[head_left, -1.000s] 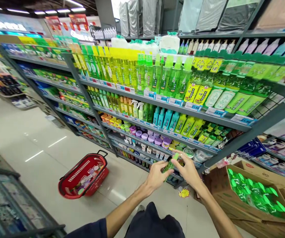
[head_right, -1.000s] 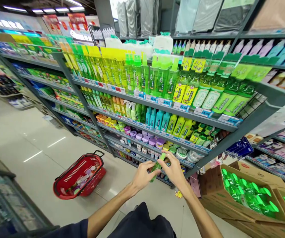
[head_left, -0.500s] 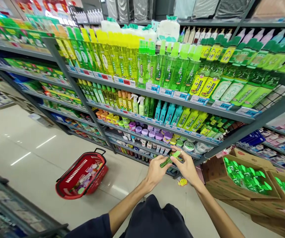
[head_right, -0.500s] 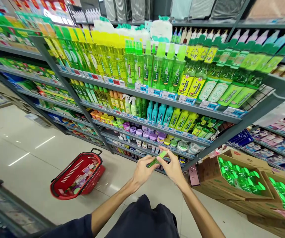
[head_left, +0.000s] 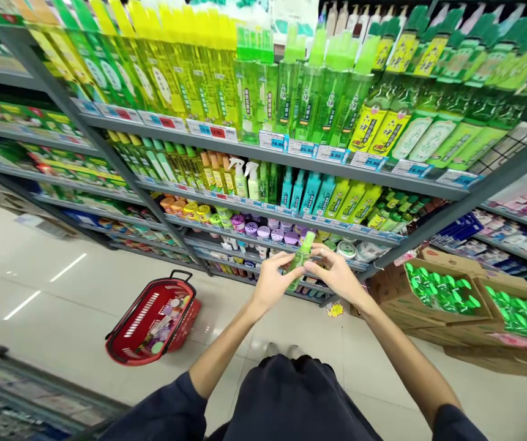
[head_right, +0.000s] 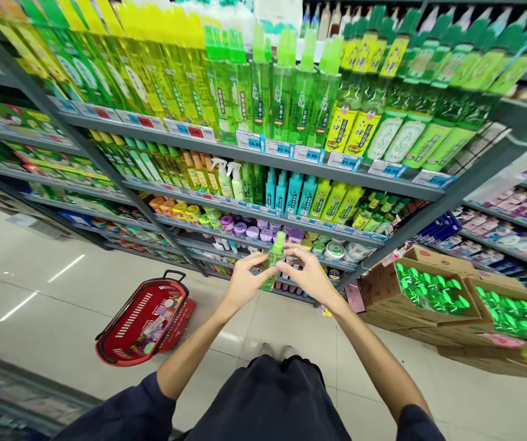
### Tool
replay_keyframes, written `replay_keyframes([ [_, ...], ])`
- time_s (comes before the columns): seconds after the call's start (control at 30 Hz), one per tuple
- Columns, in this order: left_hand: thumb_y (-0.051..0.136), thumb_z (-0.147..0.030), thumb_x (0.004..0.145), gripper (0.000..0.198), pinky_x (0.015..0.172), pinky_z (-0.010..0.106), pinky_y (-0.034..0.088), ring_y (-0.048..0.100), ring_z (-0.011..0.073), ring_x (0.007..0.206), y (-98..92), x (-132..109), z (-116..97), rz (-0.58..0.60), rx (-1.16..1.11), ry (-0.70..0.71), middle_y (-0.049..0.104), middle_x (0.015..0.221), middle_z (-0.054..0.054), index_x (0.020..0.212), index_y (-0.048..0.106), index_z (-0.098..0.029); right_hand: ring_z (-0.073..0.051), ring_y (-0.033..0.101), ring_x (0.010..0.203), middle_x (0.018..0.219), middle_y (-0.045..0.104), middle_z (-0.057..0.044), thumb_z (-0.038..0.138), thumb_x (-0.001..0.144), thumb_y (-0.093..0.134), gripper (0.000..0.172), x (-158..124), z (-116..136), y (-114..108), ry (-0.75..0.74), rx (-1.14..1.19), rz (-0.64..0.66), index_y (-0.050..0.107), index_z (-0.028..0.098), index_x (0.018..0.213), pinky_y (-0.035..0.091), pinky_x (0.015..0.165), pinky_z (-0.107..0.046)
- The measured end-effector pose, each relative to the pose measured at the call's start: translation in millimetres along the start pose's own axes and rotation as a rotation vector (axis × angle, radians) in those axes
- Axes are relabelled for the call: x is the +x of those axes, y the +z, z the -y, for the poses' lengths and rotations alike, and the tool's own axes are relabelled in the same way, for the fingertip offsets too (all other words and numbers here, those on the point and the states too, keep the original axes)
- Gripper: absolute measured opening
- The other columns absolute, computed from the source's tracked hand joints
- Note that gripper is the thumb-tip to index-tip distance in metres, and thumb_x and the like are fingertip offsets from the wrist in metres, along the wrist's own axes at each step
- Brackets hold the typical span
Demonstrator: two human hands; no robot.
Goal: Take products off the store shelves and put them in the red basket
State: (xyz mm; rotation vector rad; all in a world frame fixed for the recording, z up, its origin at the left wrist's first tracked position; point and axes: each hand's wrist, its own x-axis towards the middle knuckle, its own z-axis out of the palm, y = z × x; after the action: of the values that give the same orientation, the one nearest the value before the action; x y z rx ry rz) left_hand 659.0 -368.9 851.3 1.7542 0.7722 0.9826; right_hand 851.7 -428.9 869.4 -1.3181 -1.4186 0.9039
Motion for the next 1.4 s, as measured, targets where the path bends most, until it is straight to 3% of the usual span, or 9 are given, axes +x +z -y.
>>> replay_keyframes([
  [0.27, 0.081, -0.045, 0.086, 0.034, 0.078, 0.029, 0.053, 0.066, 0.0192, 0.085, -8.4, 8.8, -3.1, -0.019, -0.085, -0.102, 0.073, 0.094, 0.006, 0.101, 0.084, -0.015, -0.022, 0.07, 0.098, 0.119, 0.075, -0.007, 0.059, 0.094, 0.072, 0.04, 11.4, 0.4, -10.7, 0.051, 0.272, -0.071, 0.075, 0.027, 0.119, 0.059, 0.085, -0.037],
  [0.43, 0.084, -0.05, 0.082, 0.037, 0.076, 0.027, 0.054, 0.066, 0.0181, 0.082, -5.6, 17.7, -9.2, -0.05, -0.03, -0.091, 0.073, 0.092, 0.006, 0.095, 0.083, -0.015, -0.016, 0.063, 0.078, 0.095, 0.073, -0.003, 0.055, 0.089, 0.08, 0.039, 14.4, 7.1, -21.1, 0.056, 0.353, -0.101, 0.078, 0.024, 0.112, 0.056, 0.073, -0.03],
  [0.53, 0.082, -0.05, 0.084, 0.035, 0.077, 0.027, 0.056, 0.067, 0.0183, 0.083, -5.9, 19.7, -14.9, -0.094, 0.006, -0.08, 0.074, 0.093, 0.006, 0.091, 0.083, -0.016, -0.013, 0.062, 0.073, 0.089, 0.07, -0.001, 0.044, 0.092, 0.081, 0.022, -5.0, 35.5, -24.5, -0.026, 0.546, -0.059, 0.078, 0.026, 0.105, 0.055, 0.07, -0.028],
  [0.7, 0.083, -0.048, 0.083, 0.031, 0.074, 0.027, 0.057, 0.067, 0.0174, 0.079, -22.9, 16.3, -7.5, -0.158, 0.03, -0.121, 0.074, 0.09, 0.004, 0.094, 0.082, -0.018, -0.013, 0.068, 0.065, 0.092, 0.075, -0.001, 0.04, 0.096, 0.077, 0.014, -71.5, 111.2, -9.5, -0.312, 0.93, 0.34, 0.076, 0.034, 0.108, 0.057, 0.06, -0.026],
  [0.8, 0.083, -0.048, 0.083, 0.033, 0.075, 0.028, 0.058, 0.067, 0.0178, 0.08, -39.7, 21.9, 2.4, -0.164, 0.035, -0.13, 0.075, 0.09, 0.004, 0.097, 0.082, -0.017, -0.014, 0.068, 0.06, 0.087, 0.076, -0.002, 0.05, 0.096, 0.075, 0.016, -82.7, 140.1, 9.1, -0.392, 0.957, 0.257, 0.075, 0.034, 0.1, 0.055, 0.053, -0.025],
  [0.9, 0.083, -0.047, 0.082, 0.032, 0.074, 0.027, 0.056, 0.066, 0.0168, 0.078, -59.5, 38.0, 8.5, -0.141, 0.026, -0.108, 0.073, 0.086, 0.003, 0.091, 0.081, -0.016, -0.017, 0.07, 0.069, 0.088, 0.076, -0.003, 0.043, 0.098, 0.073, 0.013, -52.6, 130.8, 24.0, -0.43, 0.582, 0.142, 0.077, 0.031, 0.102, 0.061, 0.065, -0.031],
  [1.07, 0.083, -0.049, 0.083, 0.036, 0.074, 0.026, 0.054, 0.065, 0.0166, 0.08, -97.8, 74.8, 13.4, 0.008, -0.041, -0.01, 0.072, 0.088, 0.004, 0.091, 0.081, -0.015, -0.019, 0.061, 0.077, 0.098, 0.069, -0.005, 0.046, 0.094, 0.075, 0.03, 55.8, 70.6, 45.6, -0.222, -0.233, -0.232, 0.077, 0.026, 0.116, 0.054, 0.074, -0.037],
  [1.2, 0.079, -0.048, 0.088, 0.037, 0.072, 0.027, 0.052, 0.063, 0.0164, 0.078, -123.7, 100.2, 22.2, 0.13, -0.013, 0.103, 0.071, 0.087, 0.004, 0.104, 0.084, -0.015, -0.015, 0.052, 0.068, 0.083, 0.06, -0.001, 0.061, 0.091, 0.072, 0.045, 119.1, 48.8, 64.0, -0.155, -0.366, -0.186, 0.074, 0.018, 0.105, 0.045, 0.066, -0.032],
  [1.4, 0.078, -0.044, 0.09, 0.035, 0.087, 0.035, 0.055, 0.071, 0.0244, 0.094, -147.2, 144.0, 31.9, 0.273, 0.135, 0.244, 0.081, 0.102, 0.01, 0.108, 0.084, -0.014, -0.015, 0.049, 0.068, 0.074, 0.057, 0.001, 0.067, 0.093, 0.066, 0.05, 156.6, 62.8, 63.4, -0.171, -0.586, -0.177, 0.059, 0.02, 0.078, 0.039, 0.068, -0.031],
])
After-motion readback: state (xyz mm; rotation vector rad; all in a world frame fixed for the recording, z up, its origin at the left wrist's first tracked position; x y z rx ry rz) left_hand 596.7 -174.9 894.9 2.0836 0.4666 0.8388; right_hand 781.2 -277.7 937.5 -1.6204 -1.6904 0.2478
